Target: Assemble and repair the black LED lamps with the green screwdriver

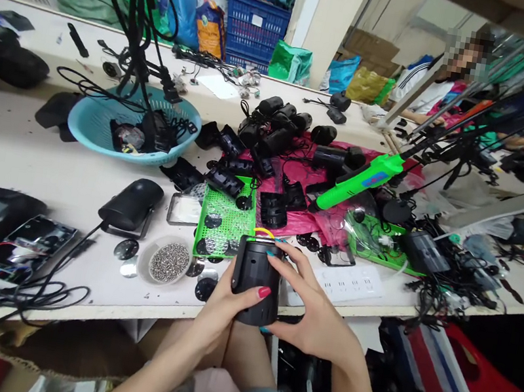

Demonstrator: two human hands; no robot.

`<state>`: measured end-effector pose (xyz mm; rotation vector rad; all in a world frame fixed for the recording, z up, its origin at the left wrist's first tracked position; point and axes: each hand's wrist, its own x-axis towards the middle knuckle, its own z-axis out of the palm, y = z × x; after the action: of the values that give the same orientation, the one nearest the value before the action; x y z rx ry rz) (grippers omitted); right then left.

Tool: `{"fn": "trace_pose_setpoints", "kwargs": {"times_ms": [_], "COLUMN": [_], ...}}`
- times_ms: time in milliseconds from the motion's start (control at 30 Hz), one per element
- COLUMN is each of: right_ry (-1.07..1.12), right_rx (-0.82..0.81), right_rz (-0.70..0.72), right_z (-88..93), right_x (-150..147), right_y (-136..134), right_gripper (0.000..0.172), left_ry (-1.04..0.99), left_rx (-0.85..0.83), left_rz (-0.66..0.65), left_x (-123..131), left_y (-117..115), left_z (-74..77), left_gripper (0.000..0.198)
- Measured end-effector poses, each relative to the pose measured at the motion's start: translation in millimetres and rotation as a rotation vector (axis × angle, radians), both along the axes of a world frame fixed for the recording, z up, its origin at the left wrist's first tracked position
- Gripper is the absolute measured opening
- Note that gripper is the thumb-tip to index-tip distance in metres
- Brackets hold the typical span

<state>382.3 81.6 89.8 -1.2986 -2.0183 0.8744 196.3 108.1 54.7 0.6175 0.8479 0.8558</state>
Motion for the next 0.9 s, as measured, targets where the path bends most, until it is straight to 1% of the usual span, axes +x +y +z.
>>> {"fn": "trace_pose_setpoints", "kwargs": {"times_ms": [100, 333, 500, 700, 900], "right_ry": [0.013, -0.002, 0.026, 0.031, 0.013], "right_rx": [0.022, -0.014, 0.013, -0.031, -0.010], "right_rz": [-0.004, -0.003, -0.015, -0.009, -0.032], "right_z": [1.1, 4.1, 2.5, 3.3, 2.5], "right_x": [-0.1, -3.0, -3.6, -3.3, -3.5], "right_y": [-1.5, -2.1, -2.2, -3.6, -6.1], "right_gripper": [0.094, 0.099, 0.095, 0.097, 0.096], "left_ry": [-0.013, 0.028, 0.046, 0.042, 0.022], "left_rx": [0.006, 0.012, 0.019, 0.015, -0.005], "left_rz": [-0.018, -0.025, -0.035, -0.023, -0.002], "left_x": [-0.8, -0.4, -0.4, 0.5, 2.7], "left_y": [0.9, 2.2, 3.6, 1.4, -1.0], "left_z": [0.6, 2.8, 6.6, 3.4, 1.6], "left_gripper": [0.083, 0.086, 0.085, 0.081, 0.083]}}
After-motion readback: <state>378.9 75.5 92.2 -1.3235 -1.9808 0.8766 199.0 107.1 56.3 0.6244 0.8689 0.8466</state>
